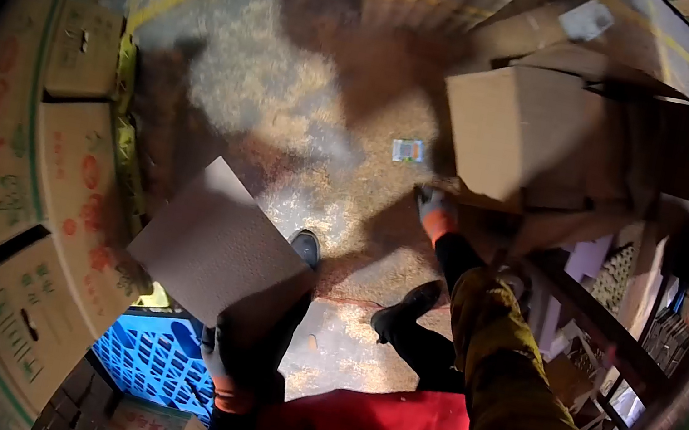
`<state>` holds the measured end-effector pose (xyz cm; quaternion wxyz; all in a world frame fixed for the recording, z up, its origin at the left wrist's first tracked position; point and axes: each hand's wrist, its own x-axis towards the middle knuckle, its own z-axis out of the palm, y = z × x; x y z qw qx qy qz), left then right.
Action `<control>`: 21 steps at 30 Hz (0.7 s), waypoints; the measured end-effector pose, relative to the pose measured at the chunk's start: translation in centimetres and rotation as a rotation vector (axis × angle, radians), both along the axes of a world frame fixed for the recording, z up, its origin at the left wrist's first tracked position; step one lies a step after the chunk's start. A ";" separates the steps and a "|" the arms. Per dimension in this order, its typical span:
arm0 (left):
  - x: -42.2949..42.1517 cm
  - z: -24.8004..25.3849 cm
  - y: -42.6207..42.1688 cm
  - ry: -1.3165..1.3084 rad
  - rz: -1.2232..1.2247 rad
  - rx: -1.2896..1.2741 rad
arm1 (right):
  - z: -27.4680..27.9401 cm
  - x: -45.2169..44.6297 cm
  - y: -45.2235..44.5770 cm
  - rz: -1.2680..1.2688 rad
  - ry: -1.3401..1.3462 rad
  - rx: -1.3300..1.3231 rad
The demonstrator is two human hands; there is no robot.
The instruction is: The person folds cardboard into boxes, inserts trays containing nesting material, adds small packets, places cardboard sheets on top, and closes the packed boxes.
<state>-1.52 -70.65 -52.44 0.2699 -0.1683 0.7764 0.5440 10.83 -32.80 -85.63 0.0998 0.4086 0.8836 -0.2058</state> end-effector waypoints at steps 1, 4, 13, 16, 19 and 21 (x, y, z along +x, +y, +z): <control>0.5 -2.7 0.2 -0.023 0.078 0.000 | -2.2 -2.0 1.1 0.042 0.165 0.078; -1.3 -3.6 4.0 -0.222 0.253 0.084 | -8.5 -6.9 2.8 0.122 0.252 0.341; 0.7 -6.4 3.3 0.199 -0.455 -0.313 | -11.2 -0.4 -4.5 -0.104 0.032 0.160; 0.4 -7.4 4.7 0.602 -0.922 -0.402 | 3.1 0.7 -7.3 -0.435 0.486 -0.324; 1.5 -6.1 8.0 0.237 -0.533 0.021 | 19.1 2.3 -6.4 -0.379 0.450 -0.306; 2.3 -3.5 9.8 -0.106 -0.129 0.354 | 33.0 2.0 -4.5 -0.291 0.455 -0.186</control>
